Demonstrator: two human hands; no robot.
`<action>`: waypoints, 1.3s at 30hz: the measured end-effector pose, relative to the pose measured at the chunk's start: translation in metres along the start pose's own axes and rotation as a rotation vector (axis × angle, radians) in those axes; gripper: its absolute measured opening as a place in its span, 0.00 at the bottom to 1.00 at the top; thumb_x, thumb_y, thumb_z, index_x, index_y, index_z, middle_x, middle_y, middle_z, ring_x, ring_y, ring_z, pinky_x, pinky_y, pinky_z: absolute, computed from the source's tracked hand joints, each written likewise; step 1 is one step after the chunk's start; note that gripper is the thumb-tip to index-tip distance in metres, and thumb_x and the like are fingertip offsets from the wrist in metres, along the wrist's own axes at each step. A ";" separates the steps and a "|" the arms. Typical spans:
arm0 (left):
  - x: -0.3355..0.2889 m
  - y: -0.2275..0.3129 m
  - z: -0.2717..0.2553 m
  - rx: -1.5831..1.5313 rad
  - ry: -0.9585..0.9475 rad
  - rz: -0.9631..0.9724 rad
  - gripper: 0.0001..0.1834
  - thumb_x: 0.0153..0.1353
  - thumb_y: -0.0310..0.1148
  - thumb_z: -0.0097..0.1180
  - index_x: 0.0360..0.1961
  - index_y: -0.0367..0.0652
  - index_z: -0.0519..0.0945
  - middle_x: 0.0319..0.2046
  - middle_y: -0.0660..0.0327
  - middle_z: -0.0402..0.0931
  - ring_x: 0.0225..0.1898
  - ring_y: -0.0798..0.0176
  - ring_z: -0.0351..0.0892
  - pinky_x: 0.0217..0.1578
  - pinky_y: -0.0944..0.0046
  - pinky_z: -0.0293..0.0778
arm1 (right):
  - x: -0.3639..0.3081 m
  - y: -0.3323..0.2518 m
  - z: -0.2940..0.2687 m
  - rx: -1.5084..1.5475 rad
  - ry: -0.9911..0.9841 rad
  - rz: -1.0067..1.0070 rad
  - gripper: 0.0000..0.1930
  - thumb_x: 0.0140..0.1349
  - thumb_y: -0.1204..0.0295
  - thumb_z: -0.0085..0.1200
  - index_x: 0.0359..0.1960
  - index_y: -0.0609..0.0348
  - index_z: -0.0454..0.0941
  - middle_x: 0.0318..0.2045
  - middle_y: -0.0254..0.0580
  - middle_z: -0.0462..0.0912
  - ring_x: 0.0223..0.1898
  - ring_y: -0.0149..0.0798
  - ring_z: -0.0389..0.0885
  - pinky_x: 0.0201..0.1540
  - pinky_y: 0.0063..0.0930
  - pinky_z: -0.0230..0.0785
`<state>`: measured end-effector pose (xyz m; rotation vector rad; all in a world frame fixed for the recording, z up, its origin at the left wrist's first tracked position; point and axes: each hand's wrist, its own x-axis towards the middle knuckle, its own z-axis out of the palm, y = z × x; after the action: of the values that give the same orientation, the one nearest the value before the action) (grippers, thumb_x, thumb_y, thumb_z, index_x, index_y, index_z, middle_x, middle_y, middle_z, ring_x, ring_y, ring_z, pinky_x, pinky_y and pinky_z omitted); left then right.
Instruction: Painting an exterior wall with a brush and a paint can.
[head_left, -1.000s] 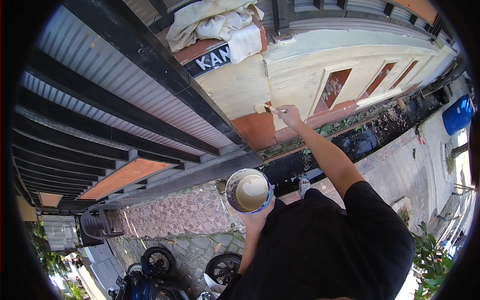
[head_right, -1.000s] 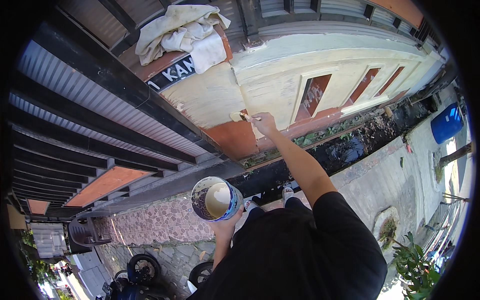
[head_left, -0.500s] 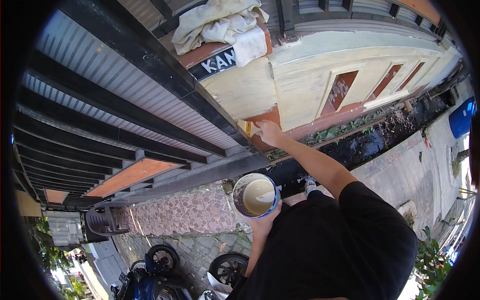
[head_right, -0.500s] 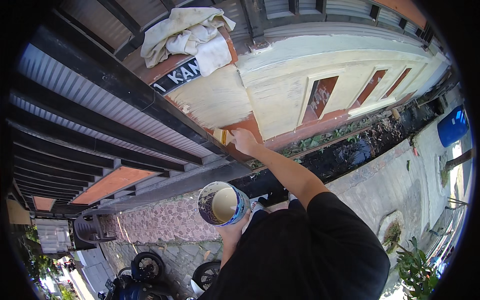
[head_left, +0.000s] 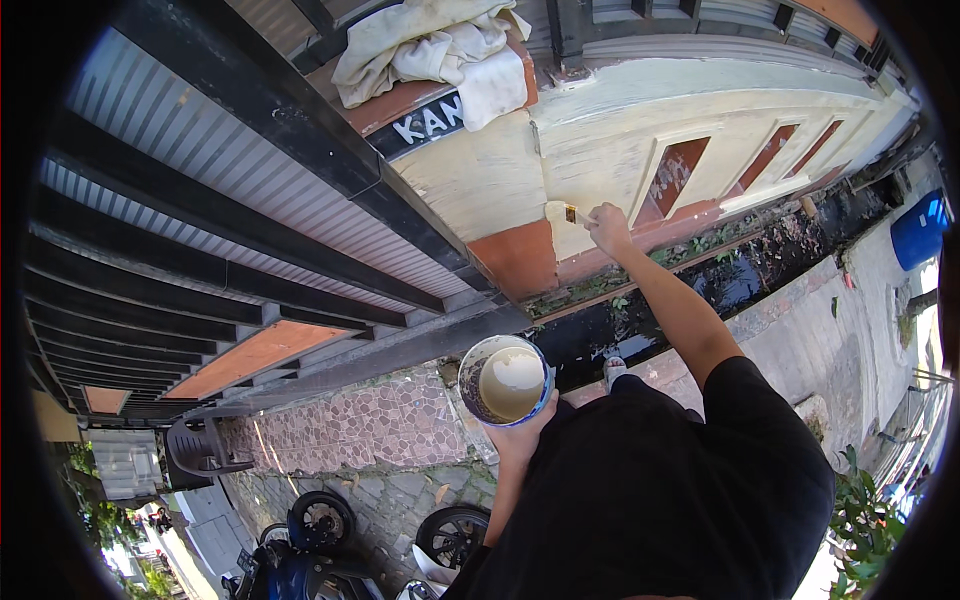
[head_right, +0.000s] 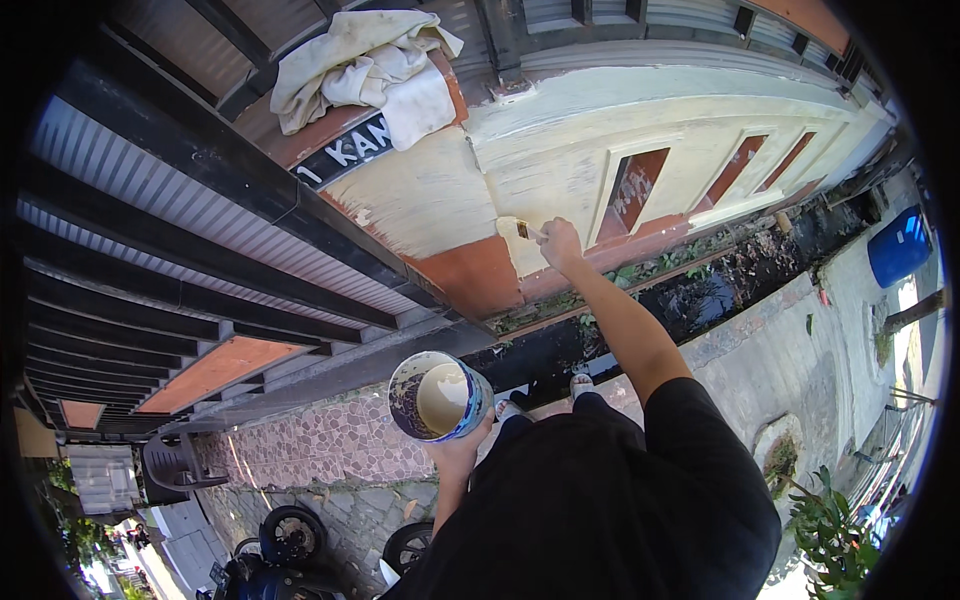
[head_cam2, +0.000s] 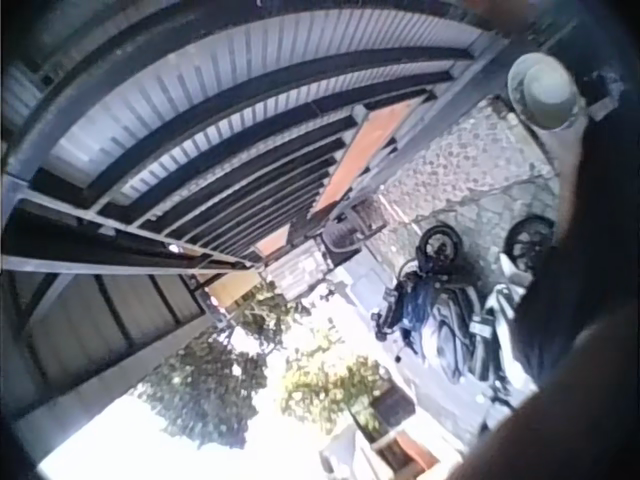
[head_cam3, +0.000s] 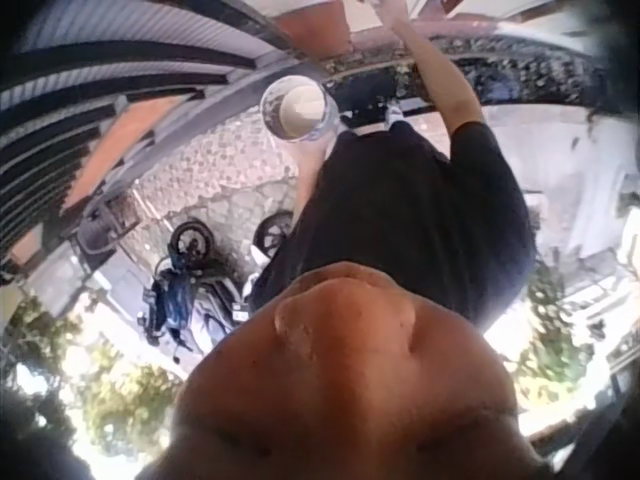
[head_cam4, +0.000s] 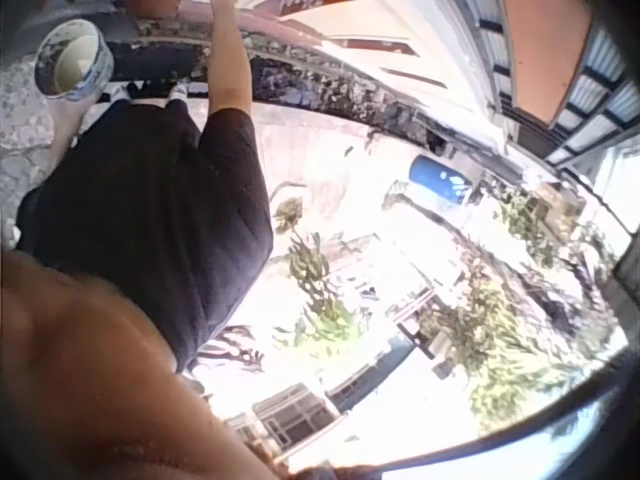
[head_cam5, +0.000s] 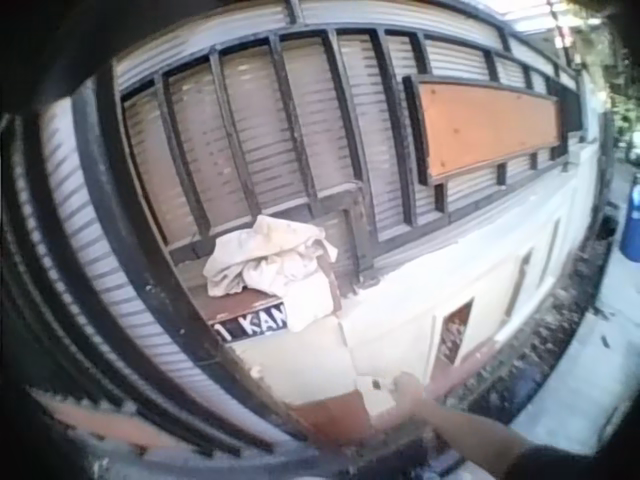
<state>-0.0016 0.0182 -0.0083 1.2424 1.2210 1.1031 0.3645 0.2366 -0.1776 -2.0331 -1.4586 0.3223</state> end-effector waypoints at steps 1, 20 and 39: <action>0.001 0.001 0.001 -0.002 0.007 0.021 0.41 0.47 0.24 0.83 0.64 0.34 0.76 0.56 0.56 0.84 0.58 0.59 0.84 0.64 0.56 0.77 | -0.007 0.005 -0.008 -0.005 0.006 -0.022 0.05 0.57 0.74 0.70 0.33 0.61 0.89 0.37 0.58 0.85 0.43 0.60 0.86 0.50 0.51 0.80; -0.009 -0.011 -0.003 -0.067 -0.020 0.032 0.44 0.49 0.23 0.82 0.67 0.35 0.73 0.58 0.55 0.83 0.60 0.58 0.83 0.66 0.55 0.75 | -0.052 0.006 -0.009 0.065 -0.054 -0.058 0.09 0.56 0.70 0.71 0.30 0.64 0.87 0.33 0.59 0.84 0.41 0.61 0.86 0.47 0.53 0.79; -0.019 -0.012 0.006 -0.062 0.075 -0.030 0.38 0.52 0.21 0.81 0.65 0.35 0.76 0.56 0.57 0.83 0.57 0.61 0.84 0.61 0.58 0.79 | -0.031 -0.010 0.063 0.265 -0.016 0.118 0.06 0.62 0.75 0.66 0.31 0.63 0.82 0.27 0.55 0.87 0.32 0.54 0.89 0.38 0.47 0.79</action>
<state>0.0022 -0.0015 -0.0198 1.1412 1.2483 1.1662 0.3128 0.2311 -0.2260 -1.9065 -1.2350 0.5516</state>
